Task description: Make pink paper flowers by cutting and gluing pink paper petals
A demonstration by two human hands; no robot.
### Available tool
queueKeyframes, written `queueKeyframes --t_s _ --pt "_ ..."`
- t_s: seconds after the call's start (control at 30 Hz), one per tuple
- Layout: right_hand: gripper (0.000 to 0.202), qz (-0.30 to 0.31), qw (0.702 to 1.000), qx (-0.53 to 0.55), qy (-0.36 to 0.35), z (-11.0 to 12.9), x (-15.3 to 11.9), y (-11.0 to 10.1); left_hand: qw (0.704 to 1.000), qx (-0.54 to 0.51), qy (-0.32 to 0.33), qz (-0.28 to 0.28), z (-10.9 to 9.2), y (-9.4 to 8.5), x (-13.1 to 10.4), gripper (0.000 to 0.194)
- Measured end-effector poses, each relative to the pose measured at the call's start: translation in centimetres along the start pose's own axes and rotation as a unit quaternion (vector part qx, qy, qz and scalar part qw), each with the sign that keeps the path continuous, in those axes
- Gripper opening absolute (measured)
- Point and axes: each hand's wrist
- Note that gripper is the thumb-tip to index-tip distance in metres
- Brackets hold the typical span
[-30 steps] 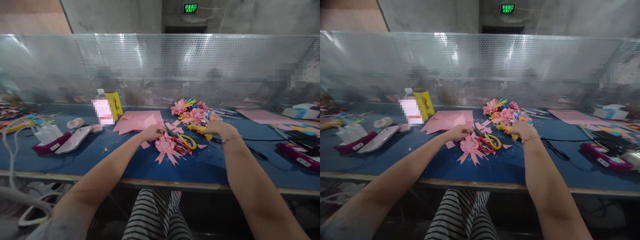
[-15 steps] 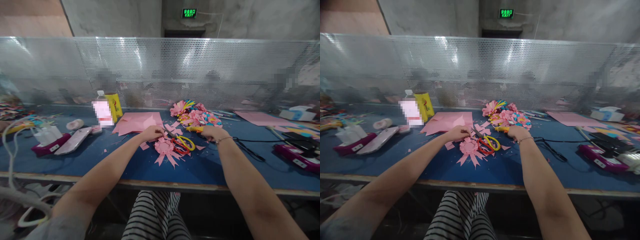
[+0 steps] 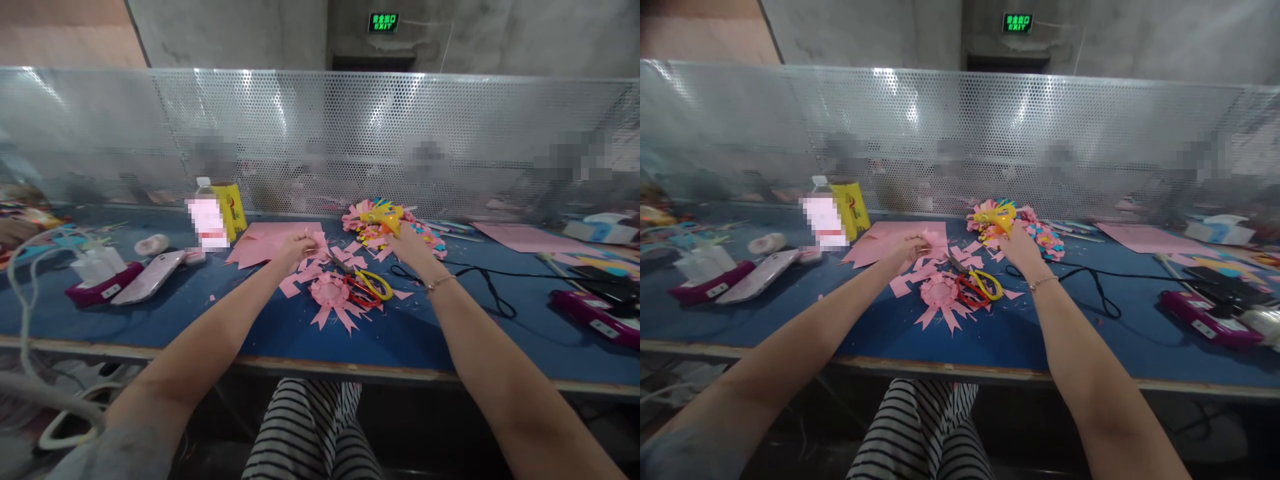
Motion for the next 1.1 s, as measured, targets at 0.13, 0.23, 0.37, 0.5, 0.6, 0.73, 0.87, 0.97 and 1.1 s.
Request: queueKeyframes --t_s 0.13,0.23,0.37,0.5,0.6,0.73,0.87,0.97,1.1 --pt "0.056 -0.062 0.995 0.073 0.039 1.5 -0.7 -0.3 0.999 -0.033 -0.006 0.006 -0.2 0.3 -0.1 0.010" --pt "0.060 -0.091 0.994 0.044 0.034 2.2 -1.0 -0.3 0.999 -0.027 -0.007 0.014 -0.3 0.6 -0.3 0.010" --pt "0.056 -0.122 0.992 0.018 0.017 2.7 -1.2 -0.2 0.998 -0.029 -0.027 0.043 -0.4 1.0 -0.6 0.010" --pt "0.052 -0.128 0.992 -0.019 0.001 3.0 -1.4 -0.3 0.995 -0.038 -0.035 0.081 -0.4 1.0 -0.8 0.010" --pt "0.054 -0.115 0.993 -0.036 -0.008 3.0 -1.4 -0.4 0.994 -0.042 -0.047 0.094 -0.5 1.0 -1.0 0.008" --pt "0.053 -0.095 0.994 -0.049 -0.021 2.6 -1.1 -0.4 0.993 -0.044 -0.065 0.089 -0.7 1.1 -1.1 0.006" --pt "0.051 -0.077 0.994 -0.053 -0.060 2.2 -0.9 -0.3 0.993 -0.039 -0.078 0.084 -0.8 1.2 -1.2 0.006" --pt "0.050 -0.063 0.994 -0.051 -0.071 2.1 -0.8 -0.3 0.993 -0.037 -0.079 0.084 -0.9 1.1 -1.2 0.006" --pt "0.049 -0.057 0.994 -0.058 -0.074 1.9 -0.8 -0.2 0.993 -0.038 -0.080 0.082 -1.0 1.1 -1.2 0.006"
Point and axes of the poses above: each hand's wrist, its own x-axis towards the middle knuckle, its own y-axis out of the palm, z = x × y, and after that the axes turned 2 degrees about x, right-handed
